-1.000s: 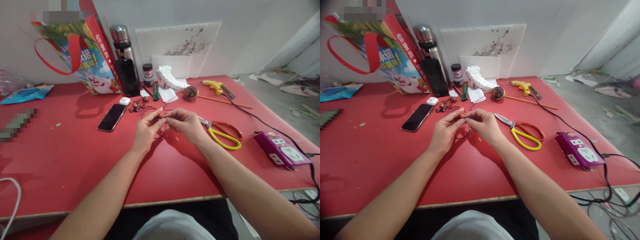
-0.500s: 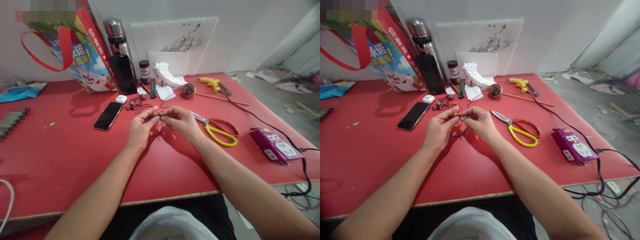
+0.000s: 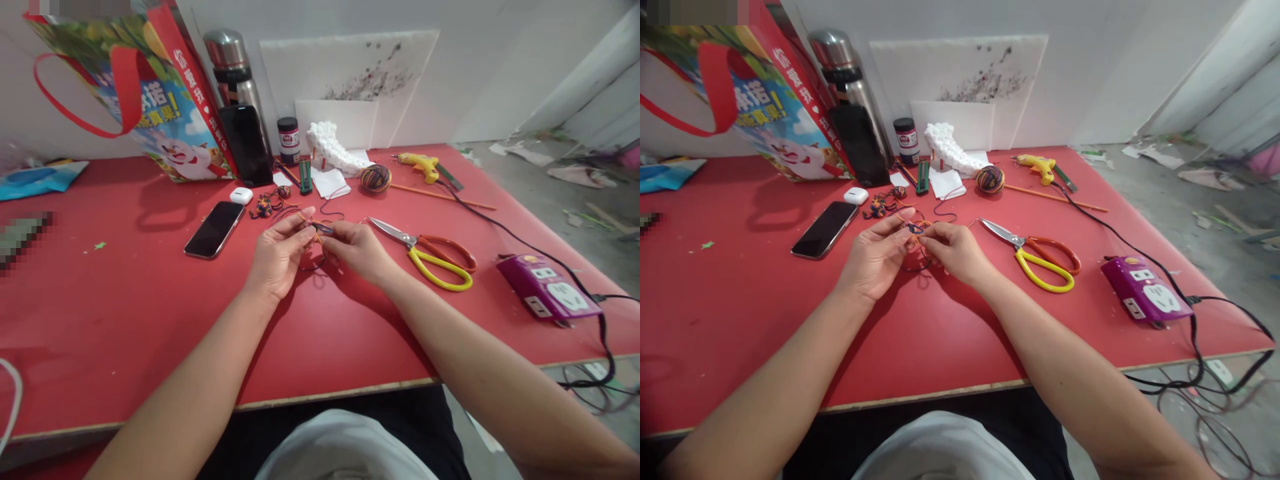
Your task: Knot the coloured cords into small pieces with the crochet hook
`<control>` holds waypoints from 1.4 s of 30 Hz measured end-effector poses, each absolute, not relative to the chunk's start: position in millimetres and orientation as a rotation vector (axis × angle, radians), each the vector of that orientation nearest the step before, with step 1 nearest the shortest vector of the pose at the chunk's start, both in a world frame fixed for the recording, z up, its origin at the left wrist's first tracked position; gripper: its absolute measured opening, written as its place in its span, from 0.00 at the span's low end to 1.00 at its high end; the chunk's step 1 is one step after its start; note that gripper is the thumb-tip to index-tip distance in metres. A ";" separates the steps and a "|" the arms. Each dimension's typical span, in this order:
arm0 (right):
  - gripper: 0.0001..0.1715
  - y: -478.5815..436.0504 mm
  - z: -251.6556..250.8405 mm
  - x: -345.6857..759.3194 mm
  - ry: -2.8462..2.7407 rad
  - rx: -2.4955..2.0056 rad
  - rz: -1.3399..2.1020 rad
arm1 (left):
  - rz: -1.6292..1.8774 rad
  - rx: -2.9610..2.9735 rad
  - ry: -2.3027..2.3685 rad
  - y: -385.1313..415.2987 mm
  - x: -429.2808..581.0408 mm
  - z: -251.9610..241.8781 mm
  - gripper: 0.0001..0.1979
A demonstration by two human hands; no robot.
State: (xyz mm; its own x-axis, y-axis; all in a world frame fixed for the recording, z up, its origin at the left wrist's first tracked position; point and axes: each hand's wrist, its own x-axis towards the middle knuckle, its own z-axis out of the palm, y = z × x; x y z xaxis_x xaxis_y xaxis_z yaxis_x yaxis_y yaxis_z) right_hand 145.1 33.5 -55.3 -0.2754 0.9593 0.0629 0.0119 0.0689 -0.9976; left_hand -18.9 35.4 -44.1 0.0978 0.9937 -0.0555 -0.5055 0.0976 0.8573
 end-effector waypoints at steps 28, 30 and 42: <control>0.22 39.2 -10.8 156.1 -2.879 -1.802 -0.038 | 1.493 0.828 0.953 43.5 -28.8 -41.5 0.12; 0.22 41.1 -8.8 154.4 -2.963 -1.720 -0.047 | 1.511 0.798 0.963 45.8 -30.8 -41.7 0.12; 0.11 50.7 -5.9 196.4 -2.891 -1.398 0.019 | 1.464 0.682 0.940 43.8 -30.9 -36.3 0.12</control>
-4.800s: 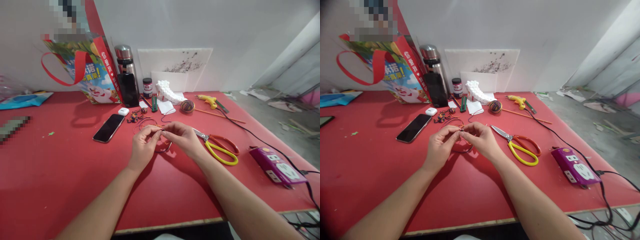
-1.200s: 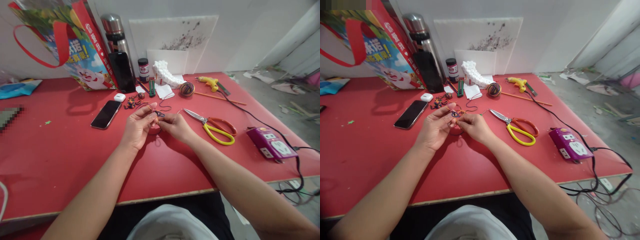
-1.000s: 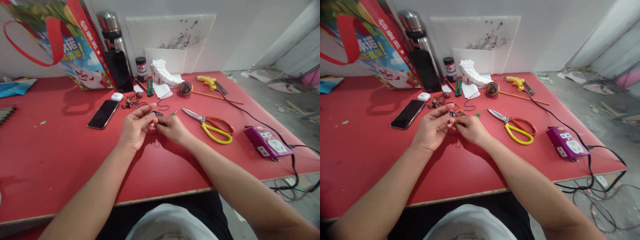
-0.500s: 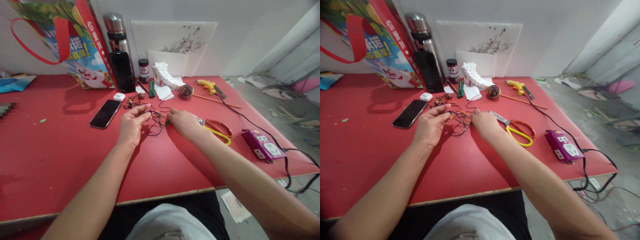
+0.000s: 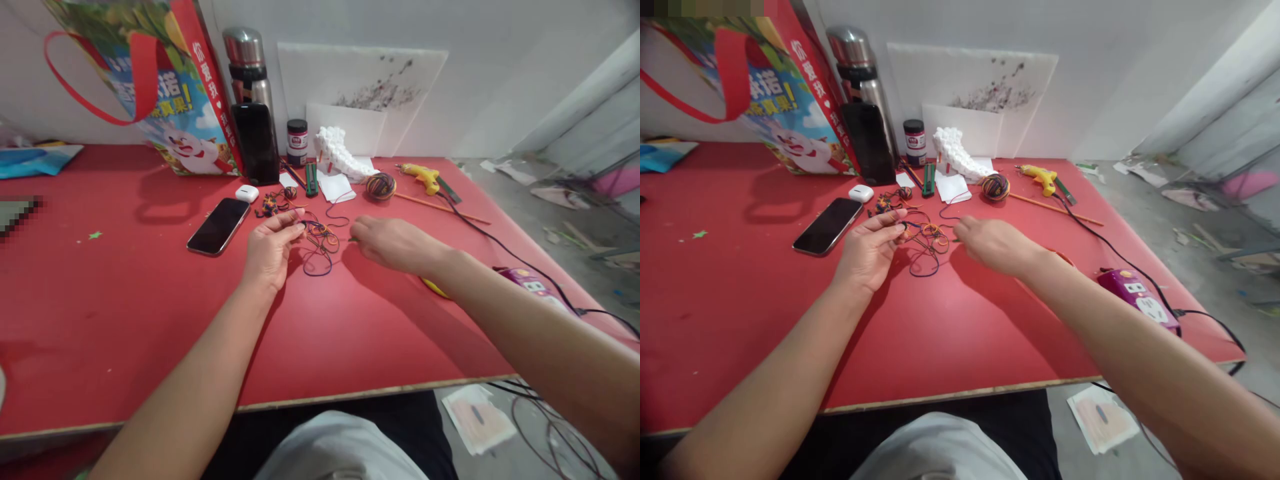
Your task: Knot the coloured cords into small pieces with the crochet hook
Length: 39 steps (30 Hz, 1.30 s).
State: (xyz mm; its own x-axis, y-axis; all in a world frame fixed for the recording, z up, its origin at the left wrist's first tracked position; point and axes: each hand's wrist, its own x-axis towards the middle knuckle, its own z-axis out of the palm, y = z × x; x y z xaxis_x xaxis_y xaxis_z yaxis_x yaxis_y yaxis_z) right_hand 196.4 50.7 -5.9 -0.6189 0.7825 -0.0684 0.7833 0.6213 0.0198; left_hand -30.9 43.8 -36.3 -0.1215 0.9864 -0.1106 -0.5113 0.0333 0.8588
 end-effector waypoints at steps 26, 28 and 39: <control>0.11 8.6 -49.0 154.8 1.852 1.621 -3.417 | 1.407 0.657 1.064 26.3 -1.7 -48.3 0.09; 0.16 8.7 -48.8 153.7 1.801 1.629 -3.466 | 1.411 0.644 1.068 26.9 -1.9 -48.1 0.09; 0.24 8.6 -53.3 159.3 1.984 1.728 -3.278 | 1.462 0.633 1.108 33.1 -9.0 -45.5 0.09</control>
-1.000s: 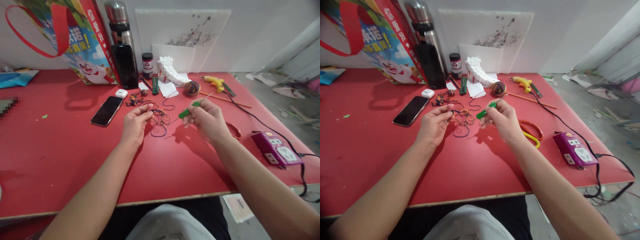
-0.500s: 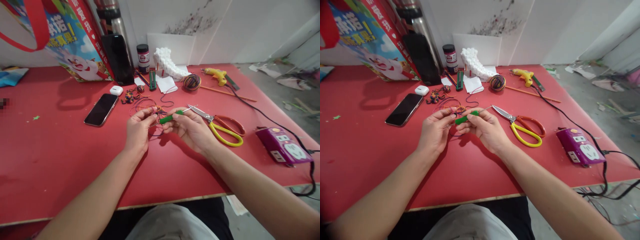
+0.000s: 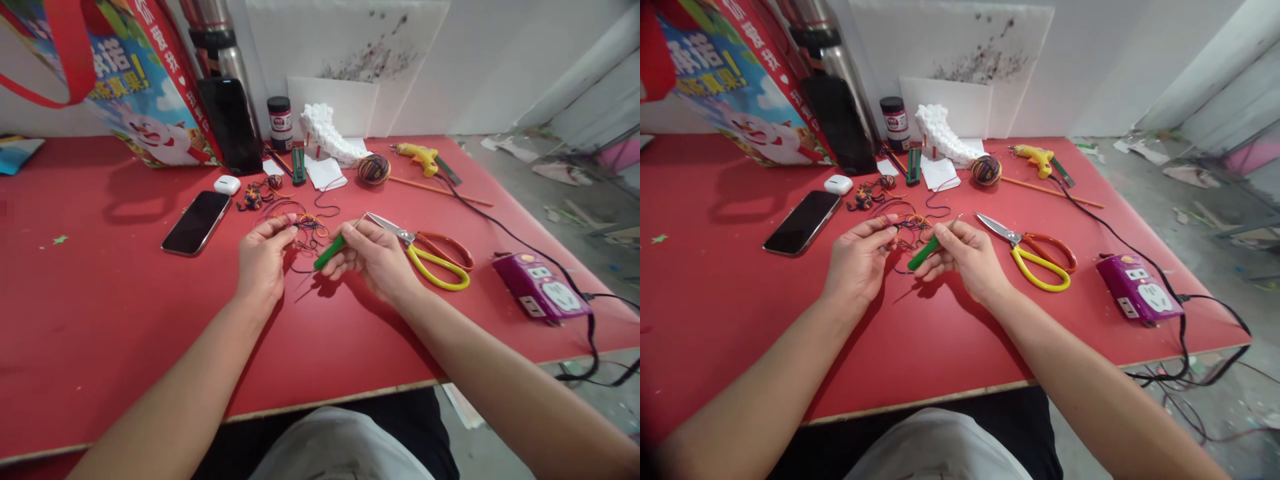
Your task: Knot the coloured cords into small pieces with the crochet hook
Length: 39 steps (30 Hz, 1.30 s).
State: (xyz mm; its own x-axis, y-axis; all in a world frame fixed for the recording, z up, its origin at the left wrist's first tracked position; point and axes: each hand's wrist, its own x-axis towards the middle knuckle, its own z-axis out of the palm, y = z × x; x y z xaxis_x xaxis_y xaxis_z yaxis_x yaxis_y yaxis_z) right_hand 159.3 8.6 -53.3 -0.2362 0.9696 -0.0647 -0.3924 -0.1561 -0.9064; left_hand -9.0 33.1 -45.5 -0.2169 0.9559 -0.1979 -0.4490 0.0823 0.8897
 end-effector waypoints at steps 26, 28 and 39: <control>0.18 10.0 -38.9 185.1 -1.386 -1.101 0.749 | 1.476 0.655 1.113 38.3 -13.4 -51.1 0.09; 0.14 12.7 -42.5 187.3 -1.440 -1.130 0.758 | 1.486 0.655 1.108 38.5 -13.3 -50.7 0.09; 0.13 20.5 -53.0 195.1 -1.743 -1.246 1.071 | 1.478 0.660 1.098 37.9 -13.6 -48.4 0.08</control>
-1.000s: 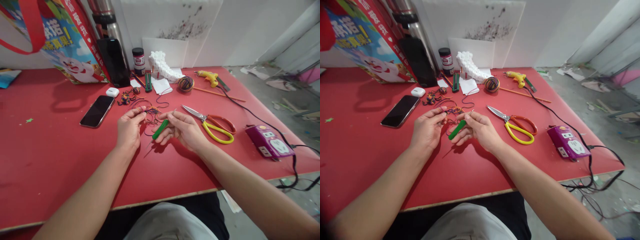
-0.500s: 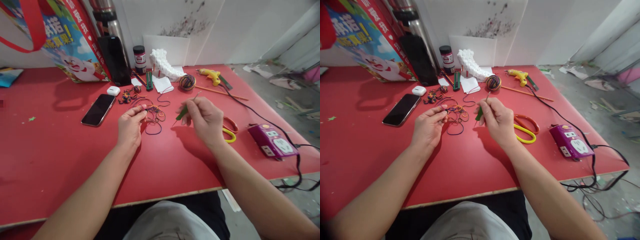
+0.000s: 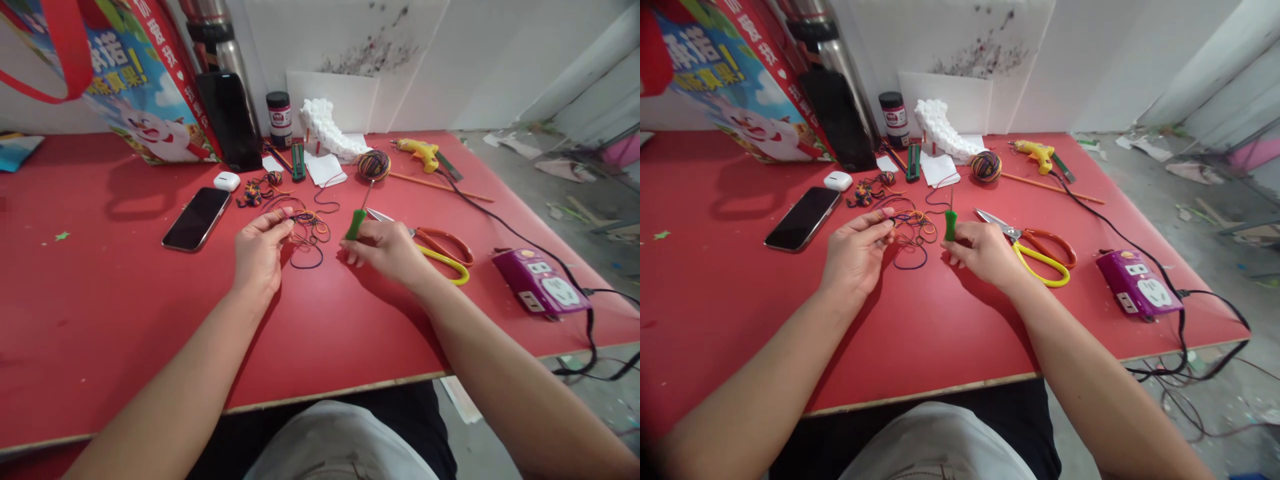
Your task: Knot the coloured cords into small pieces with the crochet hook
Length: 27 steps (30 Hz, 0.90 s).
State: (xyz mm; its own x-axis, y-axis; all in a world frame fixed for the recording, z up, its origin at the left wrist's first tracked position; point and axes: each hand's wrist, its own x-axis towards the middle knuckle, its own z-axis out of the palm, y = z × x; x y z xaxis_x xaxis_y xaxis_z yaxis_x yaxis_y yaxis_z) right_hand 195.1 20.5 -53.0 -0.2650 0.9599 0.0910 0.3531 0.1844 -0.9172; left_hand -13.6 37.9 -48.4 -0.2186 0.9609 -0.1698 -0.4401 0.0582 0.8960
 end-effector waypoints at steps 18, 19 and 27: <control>0.29 18.2 -47.2 191.1 -1.360 -1.122 1.205 | 1.497 0.856 1.059 29.7 -9.6 -45.8 0.12; 0.29 16.5 -46.8 191.1 -1.369 -1.109 1.181 | 1.503 0.847 1.054 29.9 -9.6 -46.1 0.12; 0.23 -4.9 -37.3 176.8 -1.345 -0.871 1.142 | 1.512 0.786 1.010 33.4 -8.8 -48.0 0.12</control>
State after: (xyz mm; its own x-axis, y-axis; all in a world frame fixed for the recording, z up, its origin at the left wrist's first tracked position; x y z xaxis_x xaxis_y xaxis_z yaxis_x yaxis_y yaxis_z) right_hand 176.8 -4.9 -37.3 -0.1147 0.9549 0.2739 -0.1160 0.2610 -0.9583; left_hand -8.8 33.4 -48.0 -0.1785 0.9829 -0.0440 -0.4167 -0.0351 0.9084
